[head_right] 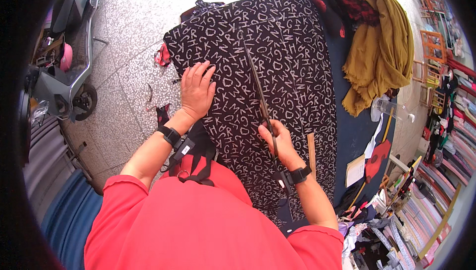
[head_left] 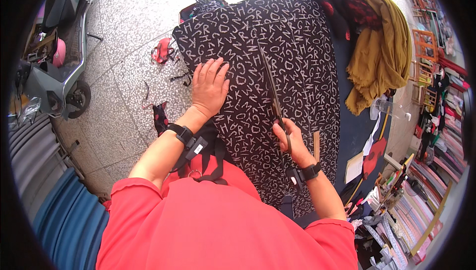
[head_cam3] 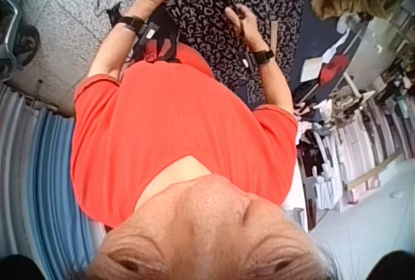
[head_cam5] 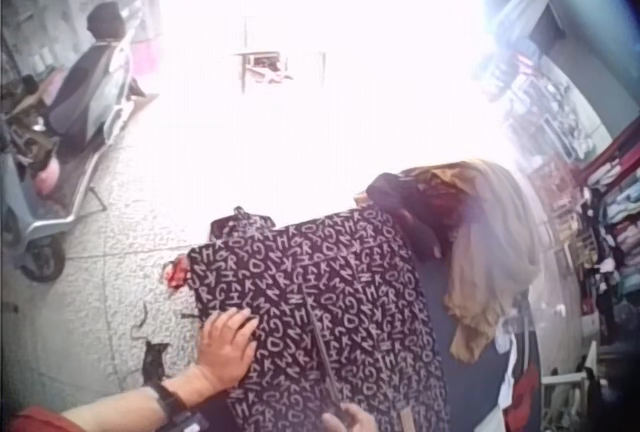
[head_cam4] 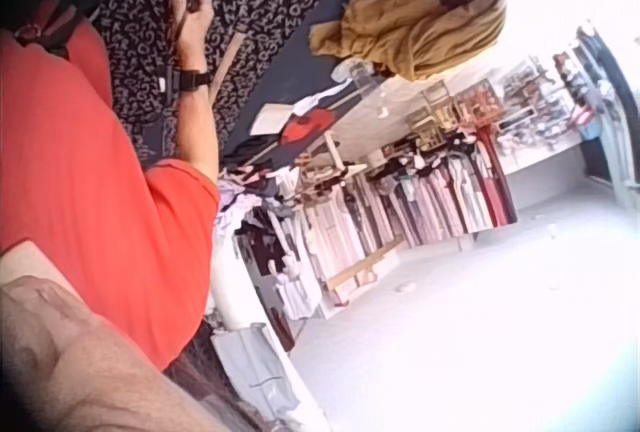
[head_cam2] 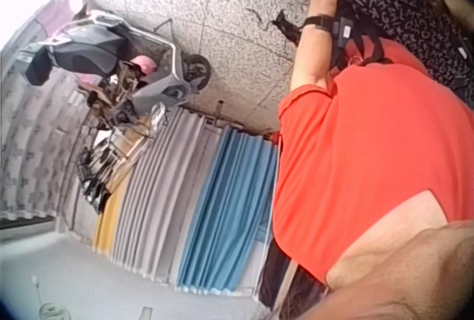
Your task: The person cuts a piece of patterned fabric using shears, then folds the fabric and places it on a stack of other materials.
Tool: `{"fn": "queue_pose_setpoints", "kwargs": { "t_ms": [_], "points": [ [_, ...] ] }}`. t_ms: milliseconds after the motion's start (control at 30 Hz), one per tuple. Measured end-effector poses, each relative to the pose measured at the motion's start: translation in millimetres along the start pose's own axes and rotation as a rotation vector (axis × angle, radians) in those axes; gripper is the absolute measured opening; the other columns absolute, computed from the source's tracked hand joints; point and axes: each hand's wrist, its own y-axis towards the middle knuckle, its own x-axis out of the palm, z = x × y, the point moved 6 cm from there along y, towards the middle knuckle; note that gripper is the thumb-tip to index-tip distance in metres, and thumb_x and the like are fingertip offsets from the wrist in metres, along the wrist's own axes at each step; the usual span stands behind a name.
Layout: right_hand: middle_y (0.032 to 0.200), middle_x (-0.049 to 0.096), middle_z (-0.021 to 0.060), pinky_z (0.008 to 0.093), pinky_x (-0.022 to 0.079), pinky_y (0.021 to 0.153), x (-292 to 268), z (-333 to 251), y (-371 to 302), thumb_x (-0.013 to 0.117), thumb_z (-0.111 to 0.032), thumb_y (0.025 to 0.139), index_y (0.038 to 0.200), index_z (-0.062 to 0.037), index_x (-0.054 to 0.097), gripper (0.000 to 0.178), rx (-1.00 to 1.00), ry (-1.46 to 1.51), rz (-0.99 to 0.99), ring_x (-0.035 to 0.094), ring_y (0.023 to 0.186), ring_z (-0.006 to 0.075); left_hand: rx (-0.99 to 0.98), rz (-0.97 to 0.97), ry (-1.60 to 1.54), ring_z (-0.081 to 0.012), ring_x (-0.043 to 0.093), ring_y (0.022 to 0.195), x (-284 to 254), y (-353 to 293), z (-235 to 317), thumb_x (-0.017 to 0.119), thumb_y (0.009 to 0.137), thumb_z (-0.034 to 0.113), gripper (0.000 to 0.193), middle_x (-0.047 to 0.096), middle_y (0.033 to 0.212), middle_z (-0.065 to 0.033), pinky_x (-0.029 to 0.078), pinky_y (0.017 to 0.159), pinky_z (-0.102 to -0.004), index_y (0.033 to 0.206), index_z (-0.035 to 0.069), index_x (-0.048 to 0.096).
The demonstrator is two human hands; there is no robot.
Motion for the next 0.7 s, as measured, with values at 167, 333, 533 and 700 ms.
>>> {"fn": "queue_pose_setpoints", "kwargs": {
  "t_ms": [167,333,533,700],
  "points": [
    [0.070,0.046,-0.0060,0.0182,0.035,0.046,13,-31,19,0.063,-0.040,0.091,0.113,-0.0055,0.054,0.042,0.003,-0.031,-0.087,0.041,0.050,0.0022,-0.009,0.006,-0.001,-0.0251,0.040,0.128,-1,-1,-3,0.059,0.086,0.024,0.043,0.048,0.135,-0.0056,0.026,0.110,-0.0448,0.127,0.012,0.054],
    [0.066,0.051,-0.0037,0.0214,0.031,0.039,10,-30,25,0.070,-0.039,0.086,0.106,-0.0037,0.058,0.042,0.032,0.003,-0.009,0.039,0.045,0.0040,-0.003,-0.003,-0.013,-0.0251,0.040,0.128,0,0,-1,0.059,0.085,0.024,0.043,0.048,0.135,-0.0054,0.026,0.110,-0.0446,0.126,0.012,0.054],
    [0.063,0.050,-0.0051,0.0207,0.030,0.038,9,-29,29,0.071,-0.036,0.085,0.103,-0.0039,0.059,0.039,-0.023,-0.018,0.050,0.040,0.043,0.0035,0.004,0.003,-0.023,-0.0251,0.041,0.127,-1,-1,-2,0.060,0.085,0.023,0.043,0.048,0.134,-0.0054,0.027,0.109,-0.0451,0.126,0.011,0.054],
    [0.067,0.048,-0.0060,0.0193,0.033,0.041,19,-49,37,0.064,-0.039,0.091,0.115,-0.0014,0.054,0.046,-0.001,-0.043,-0.018,0.040,0.046,0.0021,0.004,0.014,-0.015,-0.0247,0.041,0.128,-2,1,-3,0.060,0.085,0.023,0.042,0.048,0.134,-0.0052,0.027,0.109,-0.0451,0.125,0.011,0.054]
  ]
}}
